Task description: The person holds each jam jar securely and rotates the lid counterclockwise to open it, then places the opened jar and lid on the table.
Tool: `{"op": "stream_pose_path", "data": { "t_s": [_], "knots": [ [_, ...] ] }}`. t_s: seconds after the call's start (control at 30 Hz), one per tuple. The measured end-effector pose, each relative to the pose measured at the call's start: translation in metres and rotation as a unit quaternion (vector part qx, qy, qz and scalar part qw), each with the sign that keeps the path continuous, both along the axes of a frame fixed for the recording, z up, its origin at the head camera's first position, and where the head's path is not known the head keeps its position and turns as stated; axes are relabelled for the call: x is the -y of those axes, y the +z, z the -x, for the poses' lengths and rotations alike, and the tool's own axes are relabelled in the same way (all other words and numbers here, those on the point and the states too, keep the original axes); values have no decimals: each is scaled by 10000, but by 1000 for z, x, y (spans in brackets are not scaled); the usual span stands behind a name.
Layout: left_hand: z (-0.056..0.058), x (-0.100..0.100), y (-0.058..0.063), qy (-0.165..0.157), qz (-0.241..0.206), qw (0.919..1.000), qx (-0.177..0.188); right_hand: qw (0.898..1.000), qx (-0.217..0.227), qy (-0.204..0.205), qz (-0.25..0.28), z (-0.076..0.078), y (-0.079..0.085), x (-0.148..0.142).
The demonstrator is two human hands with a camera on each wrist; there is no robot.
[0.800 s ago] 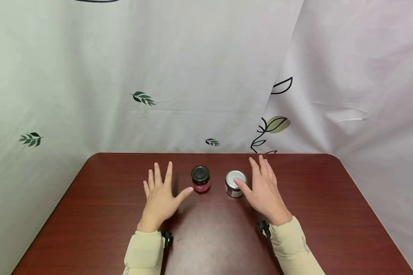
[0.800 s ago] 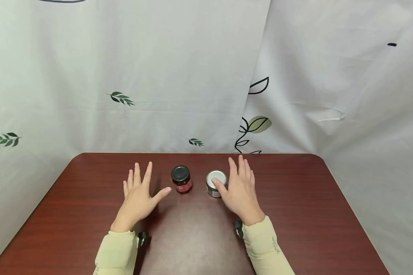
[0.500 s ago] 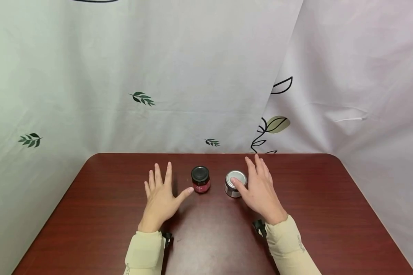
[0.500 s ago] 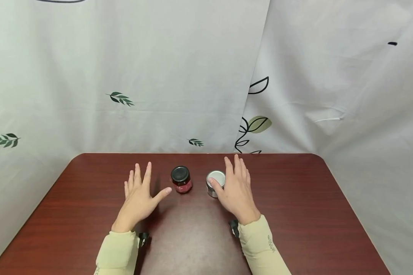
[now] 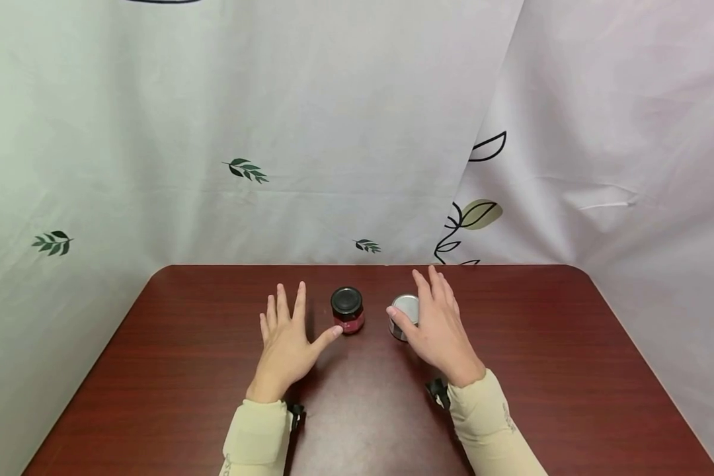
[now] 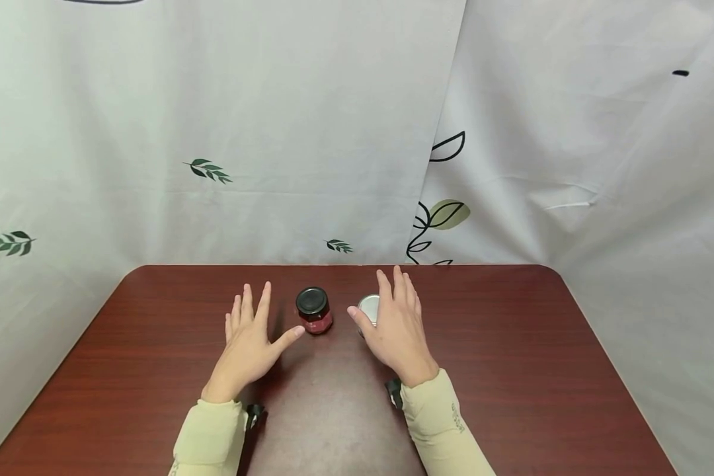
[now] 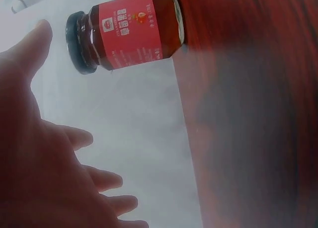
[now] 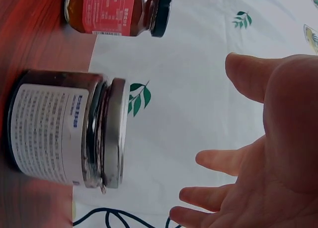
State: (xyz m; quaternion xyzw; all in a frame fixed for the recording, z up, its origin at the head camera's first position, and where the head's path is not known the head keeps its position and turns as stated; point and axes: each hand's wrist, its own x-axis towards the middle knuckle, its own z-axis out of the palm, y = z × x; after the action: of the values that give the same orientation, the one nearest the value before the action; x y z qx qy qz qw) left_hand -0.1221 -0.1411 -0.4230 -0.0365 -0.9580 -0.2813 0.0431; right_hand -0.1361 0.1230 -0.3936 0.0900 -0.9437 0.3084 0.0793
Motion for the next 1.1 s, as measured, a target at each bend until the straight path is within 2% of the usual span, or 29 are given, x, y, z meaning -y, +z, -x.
{"op": "stream_pose_path", "data": {
  "t_s": [0.57,1.1],
  "knots": [
    [3,-10,-9,-133,-61,9999,-33,9996,-104,233,107,1,-3,13],
    [4,-13,-12,-196,-257,9994,151,9974,-215,542,425,1,-2,29]
  ]
}}
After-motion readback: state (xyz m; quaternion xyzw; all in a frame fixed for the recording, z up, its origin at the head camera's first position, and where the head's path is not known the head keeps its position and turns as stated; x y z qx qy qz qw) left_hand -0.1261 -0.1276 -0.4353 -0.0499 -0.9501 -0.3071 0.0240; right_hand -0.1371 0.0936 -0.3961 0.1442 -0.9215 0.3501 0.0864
